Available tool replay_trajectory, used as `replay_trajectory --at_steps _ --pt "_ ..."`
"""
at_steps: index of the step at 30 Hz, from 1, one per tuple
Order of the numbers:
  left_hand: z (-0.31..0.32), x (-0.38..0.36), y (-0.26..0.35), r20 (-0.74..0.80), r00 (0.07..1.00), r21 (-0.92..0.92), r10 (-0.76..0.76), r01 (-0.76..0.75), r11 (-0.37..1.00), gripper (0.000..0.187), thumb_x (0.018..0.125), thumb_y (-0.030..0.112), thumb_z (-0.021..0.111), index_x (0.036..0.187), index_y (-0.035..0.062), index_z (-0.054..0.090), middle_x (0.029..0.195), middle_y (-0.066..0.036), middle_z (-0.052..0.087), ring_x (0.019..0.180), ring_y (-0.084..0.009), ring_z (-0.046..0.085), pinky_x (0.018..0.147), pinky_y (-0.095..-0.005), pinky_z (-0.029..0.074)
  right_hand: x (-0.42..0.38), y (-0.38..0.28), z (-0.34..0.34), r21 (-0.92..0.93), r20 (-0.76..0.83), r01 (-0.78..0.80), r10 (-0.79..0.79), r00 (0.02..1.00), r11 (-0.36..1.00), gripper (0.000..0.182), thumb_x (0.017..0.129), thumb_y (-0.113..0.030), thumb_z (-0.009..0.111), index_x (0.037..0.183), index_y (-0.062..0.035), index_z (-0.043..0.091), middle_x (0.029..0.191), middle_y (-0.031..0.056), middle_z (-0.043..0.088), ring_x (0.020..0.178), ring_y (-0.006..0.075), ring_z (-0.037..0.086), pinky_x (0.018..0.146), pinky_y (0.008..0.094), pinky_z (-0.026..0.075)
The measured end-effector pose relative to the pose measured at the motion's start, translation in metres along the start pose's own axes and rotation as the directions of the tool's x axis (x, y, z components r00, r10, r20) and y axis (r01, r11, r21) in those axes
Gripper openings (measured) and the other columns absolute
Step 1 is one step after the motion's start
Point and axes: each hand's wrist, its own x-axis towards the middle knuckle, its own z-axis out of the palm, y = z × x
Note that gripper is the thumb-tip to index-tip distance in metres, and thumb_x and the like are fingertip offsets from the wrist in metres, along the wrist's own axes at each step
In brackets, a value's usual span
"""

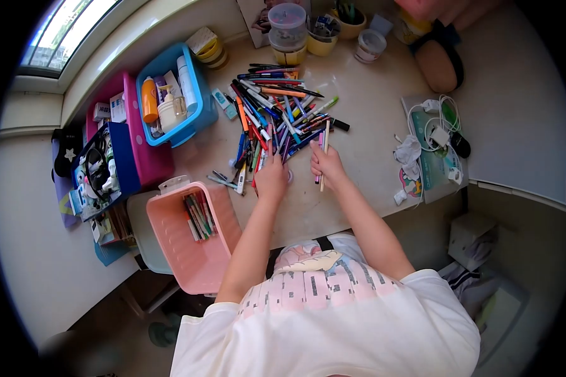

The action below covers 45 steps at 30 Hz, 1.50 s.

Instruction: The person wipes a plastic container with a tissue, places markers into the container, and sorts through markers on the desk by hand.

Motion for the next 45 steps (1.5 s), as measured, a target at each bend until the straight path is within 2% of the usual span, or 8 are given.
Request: replay_trajectory --at_steps 10,16,26,28,33,37,43,45 --pt "-0.017 -0.010 0.054 0.156 0.986 -0.434 0.056 0.018 0.901 0.028 0.085 0.016 0.070 0.109 0.0041 0.063 0.096 -0.013 0.067 0.084 -0.0301 0.065 0.074 -0.0406 0.051 -0.001 0.008 -0.016 -0.372 -0.322 0.071 -0.200 0.925 0.925 0.019 0.097 -0.020 0.059 0.103 -0.0042 0.053 0.074 0.0063 0.061 0.062 0.0157 0.062 0.053 0.0283 0.051" --pt "0.016 0.044 0.030 -0.012 0.977 -0.126 0.212 -0.212 0.969 0.028 0.083 0.014 0.070 0.109 0.0061 0.064 0.107 -0.011 0.062 0.102 -0.0298 0.059 0.086 -0.0409 0.049 0.009 -0.016 -0.046 0.166 -0.073 0.079 -0.067 0.995 0.983 0.021 0.096 -0.019 0.063 0.111 -0.0108 0.050 0.080 0.0035 0.053 0.054 0.0096 0.050 0.046 0.0263 0.041" --pt "-0.004 0.003 0.071 0.241 0.952 -0.491 0.187 -0.046 0.870 0.022 0.083 0.020 0.068 0.098 0.0043 0.065 0.090 -0.013 0.060 0.087 -0.0335 0.061 0.075 -0.0441 0.049 0.007 -0.007 -0.062 0.016 -0.453 0.158 -0.133 0.881 0.987 0.017 0.092 -0.016 0.067 0.087 -0.0077 0.053 0.071 0.0017 0.055 0.057 0.0112 0.052 0.051 0.0265 0.045" --pt "0.006 0.016 0.050 -0.122 0.980 -0.126 0.156 -0.171 0.977 0.029 0.082 0.021 0.070 0.104 0.0033 0.064 0.095 -0.012 0.062 0.095 -0.0314 0.060 0.085 -0.0437 0.046 0.003 -0.018 -0.057 0.041 -0.461 0.143 -0.108 0.881 0.989 0.016 0.093 -0.015 0.066 0.089 -0.0077 0.052 0.073 0.0025 0.055 0.057 0.0116 0.053 0.051 0.0271 0.046" --pt "0.016 0.024 0.022 0.062 0.966 0.055 0.249 -0.253 0.966 0.021 0.083 0.017 0.067 0.100 0.0056 0.063 0.092 -0.010 0.062 0.094 -0.0289 0.060 0.088 -0.0450 0.042 -0.009 -0.020 -0.057 -0.015 -0.272 0.143 -0.142 0.952 0.990 0.016 0.094 -0.014 0.066 0.098 -0.0098 0.051 0.083 0.0048 0.059 0.058 0.0114 0.054 0.052 0.0269 0.047" --pt "-0.002 0.013 0.065 0.068 0.998 -0.498 0.015 0.021 0.867 0.016 0.087 0.018 0.068 0.097 0.0054 0.066 0.094 -0.012 0.067 0.081 -0.0282 0.063 0.088 -0.0416 0.043 -0.023 -0.005 -0.031 -0.212 -0.189 0.152 -0.193 0.963 0.966 0.024 0.090 -0.020 0.073 0.101 -0.0097 0.054 0.084 0.0028 0.060 0.060 0.0096 0.053 0.054 0.0256 0.045" --pt "0.010 0.012 0.060 0.011 0.992 -0.702 0.128 -0.083 0.707 0.029 0.084 0.012 0.069 0.113 0.0091 0.066 0.101 -0.013 0.066 0.099 -0.0274 0.064 0.084 -0.0384 0.044 -0.009 -0.011 -0.062 -0.054 -0.449 0.063 -0.081 0.890 0.996 0.019 0.088 -0.019 0.070 0.088 -0.0051 0.057 0.080 0.0053 0.061 0.062 0.0154 0.059 0.055 0.0288 0.051" --pt "-0.007 0.027 0.039 -0.117 0.989 0.020 0.095 -0.094 0.995 0.039 0.081 0.016 0.070 0.118 0.0106 0.062 0.111 -0.008 0.063 0.113 -0.0264 0.055 0.089 -0.0414 0.040 -0.002 -0.017 -0.081 0.041 -0.482 0.044 -0.019 0.876 0.998 0.021 0.087 -0.018 0.069 0.085 -0.0026 0.055 0.076 0.0071 0.058 0.063 0.0178 0.060 0.061 0.0307 0.057"
